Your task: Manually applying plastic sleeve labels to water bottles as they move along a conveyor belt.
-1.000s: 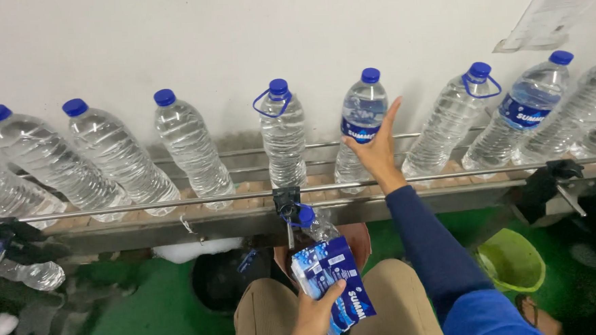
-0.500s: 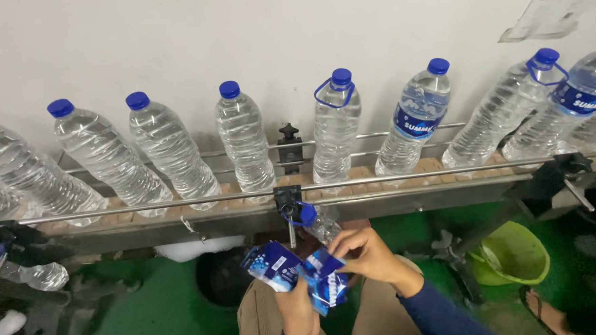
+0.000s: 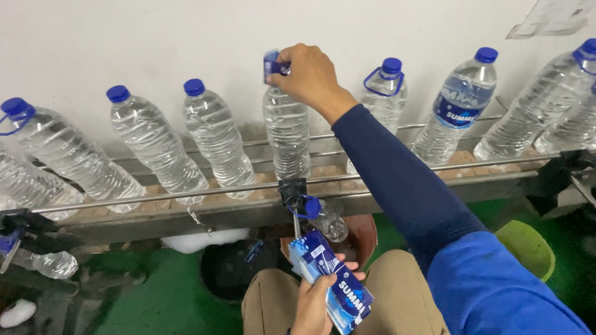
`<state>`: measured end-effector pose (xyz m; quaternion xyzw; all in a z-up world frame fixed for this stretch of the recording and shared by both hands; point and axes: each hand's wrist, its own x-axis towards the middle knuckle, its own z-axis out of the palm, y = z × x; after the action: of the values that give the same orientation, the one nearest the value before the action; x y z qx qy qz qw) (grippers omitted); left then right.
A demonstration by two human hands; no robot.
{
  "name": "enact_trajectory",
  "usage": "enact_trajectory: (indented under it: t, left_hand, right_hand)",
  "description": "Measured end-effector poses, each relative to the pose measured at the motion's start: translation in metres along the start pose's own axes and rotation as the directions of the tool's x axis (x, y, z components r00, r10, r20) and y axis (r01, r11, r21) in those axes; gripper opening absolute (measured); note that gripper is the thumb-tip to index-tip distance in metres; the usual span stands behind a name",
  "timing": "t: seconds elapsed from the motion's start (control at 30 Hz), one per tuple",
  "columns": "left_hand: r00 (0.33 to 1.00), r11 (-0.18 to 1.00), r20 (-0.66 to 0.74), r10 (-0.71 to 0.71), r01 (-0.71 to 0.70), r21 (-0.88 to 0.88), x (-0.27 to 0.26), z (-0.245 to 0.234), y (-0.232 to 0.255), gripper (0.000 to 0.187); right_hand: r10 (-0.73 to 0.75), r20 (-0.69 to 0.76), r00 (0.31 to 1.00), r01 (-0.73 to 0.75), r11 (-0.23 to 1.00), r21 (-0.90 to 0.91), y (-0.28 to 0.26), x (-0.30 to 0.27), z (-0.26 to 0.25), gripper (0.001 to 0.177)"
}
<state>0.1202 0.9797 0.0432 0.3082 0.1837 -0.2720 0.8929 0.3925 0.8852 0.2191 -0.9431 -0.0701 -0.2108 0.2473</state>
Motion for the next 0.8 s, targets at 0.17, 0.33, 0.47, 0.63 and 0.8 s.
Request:
enact_trajectory:
  t: [0.17, 0.33, 0.47, 0.63, 0.8]
  left_hand:
    - [0.977, 0.998, -0.215, -0.004, 0.016, 0.054, -0.007, -0.024, 0.030, 0.048]
    - [0.945, 0.981, -0.326, -0.001, 0.064, 0.183, -0.006, -0.050, 0.049, 0.065]
    - [0.962, 0.980, -0.241, 0.125, -0.083, 0.179, -0.003, -0.061, 0.060, 0.066]
    - [0.932, 0.958, -0.346, 0.109, -0.005, 0.287, 0.000, -0.077, 0.069, 0.074]
    - [0.951, 0.979, -0.287, 0.117, -0.061, 0.195, -0.003, -0.086, 0.083, 0.067]
  right_hand:
    - [-0.193, -0.189, 0.963, 0.214, 0.972, 0.098, 0.002, -0.026, 0.021, 0.064]
    - [0.132, -0.059, 0.989, -0.091, 0.884, 0.459, 0.005, -0.050, 0.031, 0.089]
    - [0.120, -0.181, 0.976, -0.010, 0.859, 0.513, 0.008, -0.063, 0.045, 0.113]
    - [0.045, -0.213, 0.976, 0.078, 0.842, 0.533, 0.025, -0.091, 0.074, 0.120]
    - [0.116, -0.331, 0.937, 0.066, 0.868, 0.493, 0.023, -0.070, 0.071, 0.130]
